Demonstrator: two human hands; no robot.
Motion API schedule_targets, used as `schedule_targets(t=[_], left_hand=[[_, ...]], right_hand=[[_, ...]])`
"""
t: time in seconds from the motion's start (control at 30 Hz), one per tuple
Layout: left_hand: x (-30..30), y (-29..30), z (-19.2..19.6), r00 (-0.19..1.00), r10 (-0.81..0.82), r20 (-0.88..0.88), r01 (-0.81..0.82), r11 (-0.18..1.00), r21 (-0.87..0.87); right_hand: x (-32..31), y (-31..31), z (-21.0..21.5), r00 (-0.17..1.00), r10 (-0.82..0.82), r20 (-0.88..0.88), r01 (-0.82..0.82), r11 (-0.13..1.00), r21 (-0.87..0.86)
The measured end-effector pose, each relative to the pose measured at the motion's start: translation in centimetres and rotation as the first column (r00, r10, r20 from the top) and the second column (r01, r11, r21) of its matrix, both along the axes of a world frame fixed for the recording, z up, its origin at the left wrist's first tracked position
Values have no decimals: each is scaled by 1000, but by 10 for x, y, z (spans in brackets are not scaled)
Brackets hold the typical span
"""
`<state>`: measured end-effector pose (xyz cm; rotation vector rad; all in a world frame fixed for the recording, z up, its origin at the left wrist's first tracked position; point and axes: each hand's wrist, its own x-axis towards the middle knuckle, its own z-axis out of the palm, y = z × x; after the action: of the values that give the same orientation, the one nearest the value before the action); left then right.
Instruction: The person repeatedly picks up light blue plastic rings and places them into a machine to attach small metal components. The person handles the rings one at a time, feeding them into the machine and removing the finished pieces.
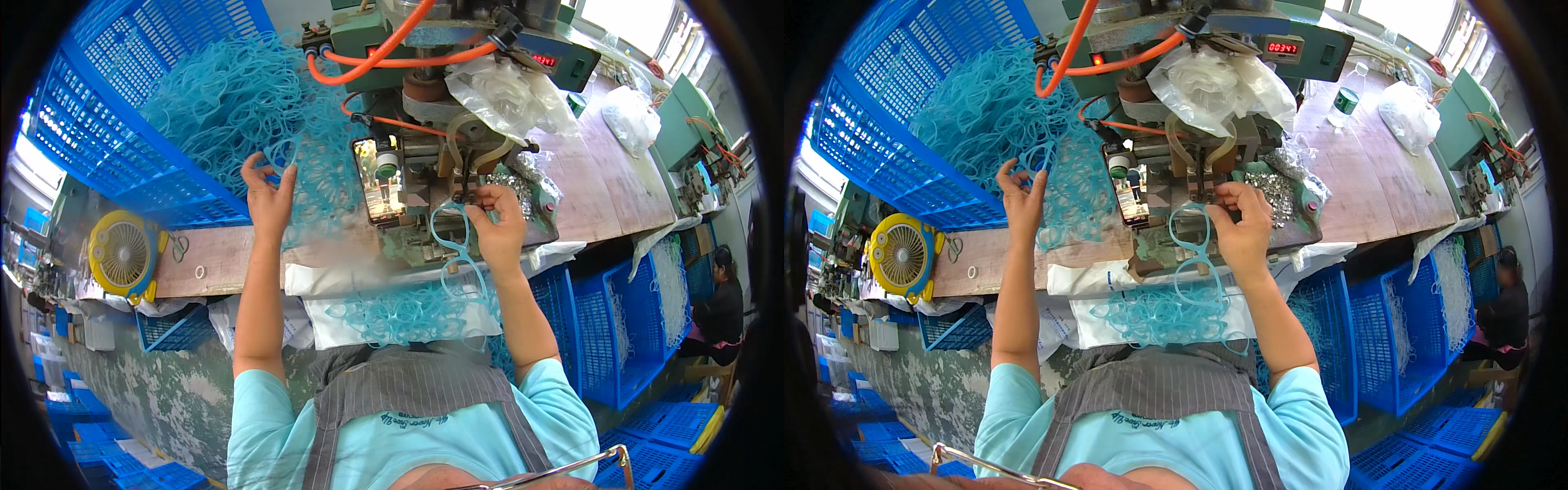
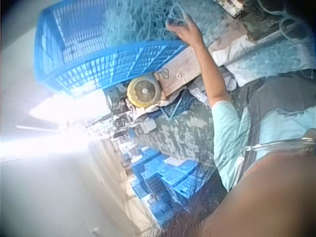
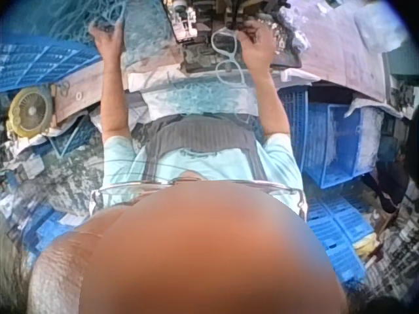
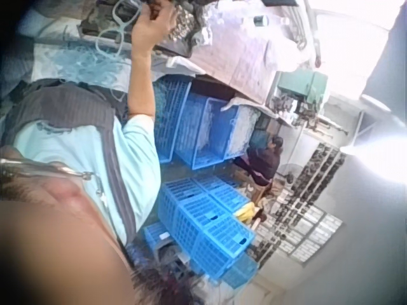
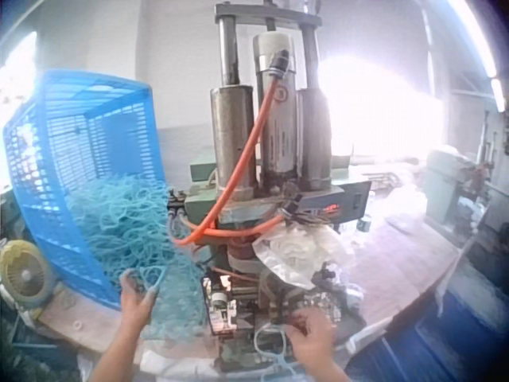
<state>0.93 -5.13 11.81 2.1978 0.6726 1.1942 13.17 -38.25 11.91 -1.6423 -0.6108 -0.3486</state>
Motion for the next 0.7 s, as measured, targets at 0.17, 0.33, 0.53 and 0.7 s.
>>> schedule_targets(t=[0.17, 0.33, 0.53, 0.7], left_hand=[[8, 1, 16, 998, 55, 42, -46, 980, -194], [0, -15, 37, 933, -75, 352, 357, 322, -877], [-2, -119, 23, 860, -345, 376, 394, 917, -62], [13, -172, 19, 464, -886, 10, 788, 418, 451]], right_hand=[[-1, 9, 2, 993, 40, -110, -24, 990, 138], [-6, 24, 6, 983, 90, -161, -41, 957, 287], [-7, 26, 3, 978, 122, -169, -69, 955, 288], [25, -5, -9, 993, -91, 70, 91, 996, 1]])
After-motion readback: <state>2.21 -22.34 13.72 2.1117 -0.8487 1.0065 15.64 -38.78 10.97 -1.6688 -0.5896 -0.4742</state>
